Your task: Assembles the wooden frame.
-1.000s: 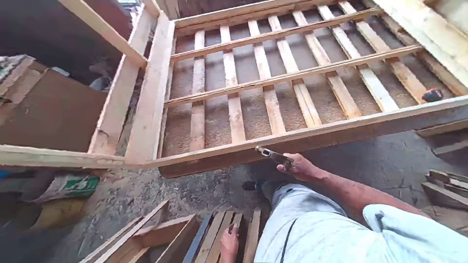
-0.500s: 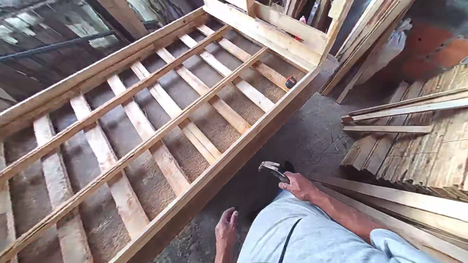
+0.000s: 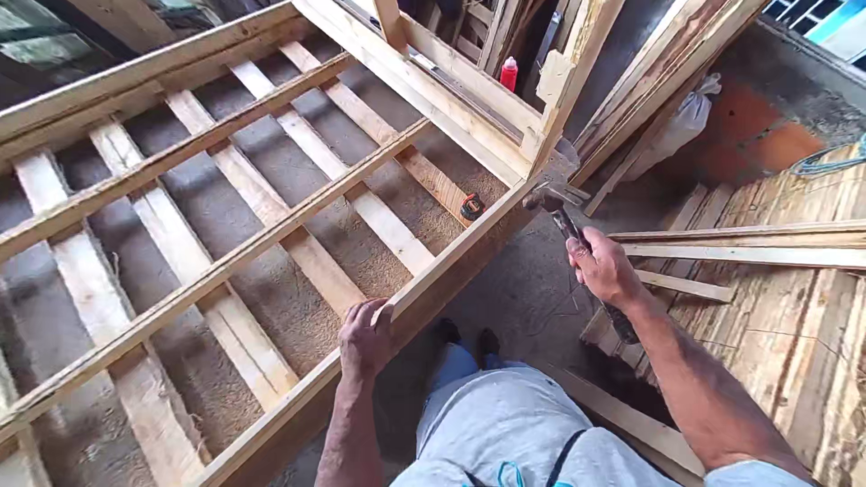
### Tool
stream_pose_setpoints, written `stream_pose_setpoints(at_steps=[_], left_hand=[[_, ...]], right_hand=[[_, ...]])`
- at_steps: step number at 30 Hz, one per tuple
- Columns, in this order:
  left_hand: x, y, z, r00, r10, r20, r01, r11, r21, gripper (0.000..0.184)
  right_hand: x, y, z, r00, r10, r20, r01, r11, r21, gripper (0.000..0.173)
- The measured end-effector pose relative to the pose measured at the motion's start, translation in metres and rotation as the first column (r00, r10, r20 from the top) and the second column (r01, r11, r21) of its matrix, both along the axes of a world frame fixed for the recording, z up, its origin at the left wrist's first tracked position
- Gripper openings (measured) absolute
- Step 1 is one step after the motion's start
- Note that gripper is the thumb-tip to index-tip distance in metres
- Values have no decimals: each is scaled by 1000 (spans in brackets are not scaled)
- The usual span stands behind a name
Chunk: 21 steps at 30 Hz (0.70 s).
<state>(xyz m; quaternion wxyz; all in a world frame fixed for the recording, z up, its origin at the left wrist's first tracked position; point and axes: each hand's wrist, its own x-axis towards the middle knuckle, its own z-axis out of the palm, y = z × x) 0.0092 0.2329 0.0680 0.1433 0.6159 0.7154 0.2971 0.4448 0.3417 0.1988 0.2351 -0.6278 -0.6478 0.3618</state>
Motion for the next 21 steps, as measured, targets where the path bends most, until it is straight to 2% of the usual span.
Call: stream_pose_setpoints(at_steps=[2,4,5,6,8,9,10,12,13,14,16,18,20,21], left_hand=[[2,35,-6,1000,-23,-6,21,984,-175,45],[6,61,-23,998,-70,-1,64,925,-374,56],[11,68,-36,995,-101,-25,81,903,-422,60],[19,74,-49,988,-128,-87,78,898,-434,63],[32,78,-65,963,-103,-248,20,948,-318,60],[36,79,-70,953,-62,-297,-8,973,-229,56],[38,78,-75,946,-24,-322,-29,987,-158,54],[41,77,-78,951,11,-308,-49,992,-117,52],[39,78,-78,953,11,-302,-49,992,-117,53],[39,80,-79,954,9,-300,-50,991,-127,52],[36,82,-76,955,-13,-296,-39,985,-167,51],[39,84,-74,955,-16,-296,-43,981,-191,51],[37,85,-76,950,-15,-313,-44,982,-182,54],[36,85,-76,948,-13,-317,-45,984,-174,55]], right_hand=[[7,48,55,1000,-9,-29,15,977,211,38],[9,82,112,998,-9,-62,33,915,402,38],[9,98,136,997,-9,-80,48,869,492,36],[8,118,154,995,4,-100,55,810,583,34],[9,152,163,997,-9,-72,56,730,681,35],[11,163,155,998,-55,7,37,753,656,36],[14,170,144,984,-114,140,15,826,563,40],[18,178,134,909,-133,395,6,952,307,45],[17,179,143,898,-124,421,17,969,247,45],[16,178,157,917,-118,382,17,966,257,44],[22,177,183,977,-89,192,4,914,405,41],[31,188,189,998,-40,51,6,840,542,47],[35,190,163,996,-47,82,0,872,490,49],[36,190,147,980,-83,179,10,928,374,50]])
